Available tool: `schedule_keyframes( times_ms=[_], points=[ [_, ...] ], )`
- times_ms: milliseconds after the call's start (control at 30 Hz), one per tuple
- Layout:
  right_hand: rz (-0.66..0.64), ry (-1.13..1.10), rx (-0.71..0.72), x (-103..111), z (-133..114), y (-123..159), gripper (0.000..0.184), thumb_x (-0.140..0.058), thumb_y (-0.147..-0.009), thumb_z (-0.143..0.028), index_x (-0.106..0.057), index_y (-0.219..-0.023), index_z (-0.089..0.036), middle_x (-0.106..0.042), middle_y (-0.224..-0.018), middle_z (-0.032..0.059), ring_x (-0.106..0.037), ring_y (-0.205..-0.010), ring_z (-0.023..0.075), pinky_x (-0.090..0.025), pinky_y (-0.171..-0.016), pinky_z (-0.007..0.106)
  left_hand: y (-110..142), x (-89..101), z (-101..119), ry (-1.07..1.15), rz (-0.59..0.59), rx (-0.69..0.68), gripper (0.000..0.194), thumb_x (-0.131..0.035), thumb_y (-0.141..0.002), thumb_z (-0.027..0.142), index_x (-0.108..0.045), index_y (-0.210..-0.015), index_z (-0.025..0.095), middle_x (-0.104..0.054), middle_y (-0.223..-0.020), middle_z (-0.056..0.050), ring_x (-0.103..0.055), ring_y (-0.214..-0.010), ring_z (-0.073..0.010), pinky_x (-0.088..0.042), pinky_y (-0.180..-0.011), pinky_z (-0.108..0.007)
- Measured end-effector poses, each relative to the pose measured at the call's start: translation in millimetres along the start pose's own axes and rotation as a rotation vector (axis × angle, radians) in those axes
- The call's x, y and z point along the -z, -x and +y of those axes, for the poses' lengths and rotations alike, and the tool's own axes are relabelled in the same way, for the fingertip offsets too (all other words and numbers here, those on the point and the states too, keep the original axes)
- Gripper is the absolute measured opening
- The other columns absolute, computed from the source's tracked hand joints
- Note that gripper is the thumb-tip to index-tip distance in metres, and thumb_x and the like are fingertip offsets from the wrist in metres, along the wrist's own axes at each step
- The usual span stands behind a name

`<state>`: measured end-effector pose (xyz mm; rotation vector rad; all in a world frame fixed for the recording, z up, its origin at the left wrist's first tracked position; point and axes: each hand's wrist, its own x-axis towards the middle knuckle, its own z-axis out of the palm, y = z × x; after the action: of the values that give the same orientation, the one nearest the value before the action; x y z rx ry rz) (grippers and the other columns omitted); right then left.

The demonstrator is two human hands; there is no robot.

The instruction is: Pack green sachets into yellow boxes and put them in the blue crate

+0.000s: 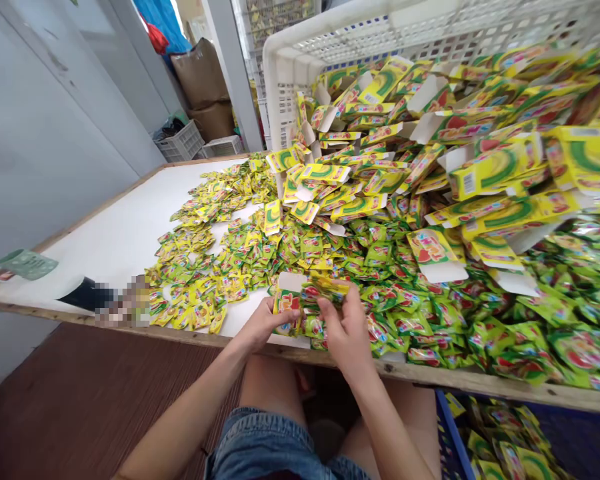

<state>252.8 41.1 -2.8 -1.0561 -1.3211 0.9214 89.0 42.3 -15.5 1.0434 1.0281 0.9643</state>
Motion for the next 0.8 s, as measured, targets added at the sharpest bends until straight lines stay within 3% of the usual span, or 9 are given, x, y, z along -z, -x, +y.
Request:
schedule_keyframes(
  times_ms=[67, 233, 400, 600, 800],
  points=[
    [-0.058, 0.123, 0.094, 0, -9, -6, 0.026, -0.050, -0.085, -0.030, -0.045, -0.108, -0.017, -0.057, -0.095, 0.0073, -0.056, -0.083, 0.0157, -0.045, -0.072, 0.027, -1, -4.3, 2, -0.123, -0.057, -0.007, 0.031, -0.068, -0.067, 0.034, -0.056, -0.076, 0.007, -0.052, -0.067, -0.002, -0.043, -0.059, -0.0072, -0.035, -0.058, -0.018],
    [-0.187, 0.457, 0.321, 6, -19, -17, 0.015, -0.043, -0.087, -0.018, -0.047, -0.101, -0.016, -0.053, -0.096, 0.0085, -0.051, -0.092, 0.0183, -0.041, -0.079, 0.030, 3, -13.4, 7, -0.292, -0.113, -0.119, 0.027, -0.062, -0.071, 0.033, -0.048, -0.070, 0.010, -0.039, -0.062, 0.002, -0.032, -0.057, -0.0064, -0.027, -0.053, -0.018],
    [-0.081, 0.469, 0.399, 17, -27, -15, 0.015, -0.042, -0.088, -0.016, -0.044, -0.102, -0.015, -0.052, -0.095, 0.0078, -0.050, -0.089, 0.0165, -0.040, -0.078, 0.027, 9, -20.1, 14, -0.365, -0.115, -0.117, 0.030, -0.061, -0.073, 0.035, -0.043, -0.067, 0.011, -0.035, -0.060, 0.003, -0.029, -0.056, -0.0063, -0.025, -0.051, -0.018],
    [-0.355, 0.724, 0.317, 25, -38, -11, 0.009, -0.044, -0.085, -0.014, -0.047, -0.093, -0.015, -0.050, -0.094, 0.0083, -0.046, -0.087, 0.0192, -0.039, -0.073, 0.030, 7, -23.2, 9, -0.414, -0.139, -0.160, 0.025, -0.060, -0.074, 0.034, -0.049, -0.075, 0.011, -0.041, -0.064, 0.002, -0.033, -0.058, -0.0069, -0.029, -0.055, -0.018],
    [-0.333, 0.910, 0.285, 34, -48, -17, 0.006, -0.051, -0.079, -0.012, -0.051, -0.085, -0.013, -0.049, -0.090, 0.0070, -0.045, -0.083, 0.0164, -0.038, -0.072, 0.026, 3, -29.7, 13, -0.649, -0.106, -0.136, 0.038, -0.059, -0.070, 0.049, -0.053, -0.073, 0.011, -0.054, -0.066, -0.002, -0.046, -0.062, -0.0128, -0.039, -0.059, -0.023]
  ],
)
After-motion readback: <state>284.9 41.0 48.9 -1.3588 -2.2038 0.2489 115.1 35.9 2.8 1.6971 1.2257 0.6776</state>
